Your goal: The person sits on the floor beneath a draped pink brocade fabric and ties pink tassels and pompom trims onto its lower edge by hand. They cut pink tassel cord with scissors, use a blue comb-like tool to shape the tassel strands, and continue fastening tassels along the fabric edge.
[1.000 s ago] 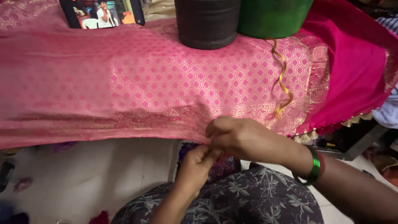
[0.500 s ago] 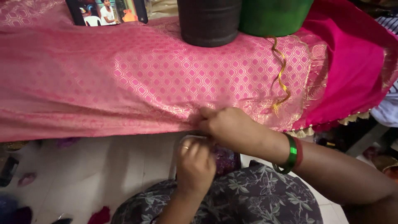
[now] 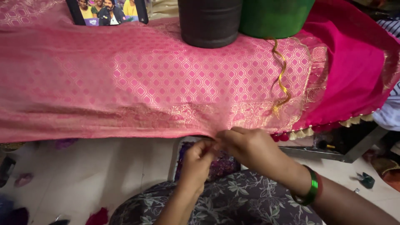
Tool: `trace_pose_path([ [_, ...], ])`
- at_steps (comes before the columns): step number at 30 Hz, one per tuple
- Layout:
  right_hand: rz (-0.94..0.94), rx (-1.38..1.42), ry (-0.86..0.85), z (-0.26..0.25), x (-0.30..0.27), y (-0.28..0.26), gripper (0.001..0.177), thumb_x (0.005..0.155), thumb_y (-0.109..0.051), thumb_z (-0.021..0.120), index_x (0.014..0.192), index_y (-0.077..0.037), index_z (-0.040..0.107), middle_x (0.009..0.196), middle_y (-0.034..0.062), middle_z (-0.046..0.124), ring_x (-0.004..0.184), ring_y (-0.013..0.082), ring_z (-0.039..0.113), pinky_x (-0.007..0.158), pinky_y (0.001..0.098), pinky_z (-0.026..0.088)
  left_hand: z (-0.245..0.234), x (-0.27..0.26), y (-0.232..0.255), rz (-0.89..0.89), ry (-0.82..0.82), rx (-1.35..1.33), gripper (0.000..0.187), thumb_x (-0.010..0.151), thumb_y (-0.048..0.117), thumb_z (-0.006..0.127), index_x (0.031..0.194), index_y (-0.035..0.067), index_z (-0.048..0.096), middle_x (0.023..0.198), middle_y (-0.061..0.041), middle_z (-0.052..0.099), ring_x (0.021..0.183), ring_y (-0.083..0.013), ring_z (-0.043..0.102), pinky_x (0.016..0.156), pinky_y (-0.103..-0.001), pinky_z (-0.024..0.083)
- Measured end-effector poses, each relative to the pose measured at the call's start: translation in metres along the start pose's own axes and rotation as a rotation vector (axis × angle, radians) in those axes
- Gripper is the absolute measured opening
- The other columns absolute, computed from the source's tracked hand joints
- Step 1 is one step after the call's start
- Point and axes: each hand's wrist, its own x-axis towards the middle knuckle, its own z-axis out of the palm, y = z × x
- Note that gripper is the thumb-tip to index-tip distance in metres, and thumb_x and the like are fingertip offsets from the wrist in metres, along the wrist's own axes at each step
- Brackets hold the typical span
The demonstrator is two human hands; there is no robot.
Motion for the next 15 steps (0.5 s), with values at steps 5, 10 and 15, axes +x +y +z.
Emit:
trace_pose_path([
  [5, 0.421, 0.583, -0.132, 0.008, -0.014, 0.006, 0.024, 0.087, -0.003, 0.069, 0.111, -0.003, 0.069, 0.087, 0.0075, 0.079, 0.069, 0.0137, 0.073, 0.060, 0.0298, 0.059, -0.001, 0.002, -0.011, -0.122, -0.223, -0.479, 0.016, 0.097, 0.013, 0.065, 0.106, 0.003, 0.073, 0.096, -0.002, 0.074, 0.089, -0.0084, 0.065, 0.086, -0.025, 0.049],
  [10, 0.636, 0.677, -0.135, 0.011, -0.028, 0.013, 0.021, 0.087, -0.003, 0.070, 0.108, -0.005, 0.072, 0.082, 0.0036, 0.080, 0.058, 0.0095, 0.069, 0.051, 0.0267, 0.056, -0.006, -0.003, -0.013, -0.125, -0.229, -0.488, 0.013, 0.095, 0.016, 0.068, 0.101, 0.005, 0.072, 0.090, -0.003, 0.072, 0.086, -0.0106, 0.064, 0.084, -0.027, 0.050],
  [15, 0.650, 0.668, -0.053, 0.012, -0.033, 0.005, 0.019, 0.088, -0.007, 0.071, 0.106, -0.003, 0.073, 0.079, 0.0026, 0.078, 0.058, 0.0086, 0.071, 0.051, 0.0259, 0.056, -0.005, -0.001, -0.015, -0.183, -0.223, -0.507, 0.011, 0.095, 0.015, 0.069, 0.099, 0.005, 0.071, 0.086, -0.002, 0.069, 0.082, -0.0101, 0.062, 0.079, -0.026, 0.047],
])
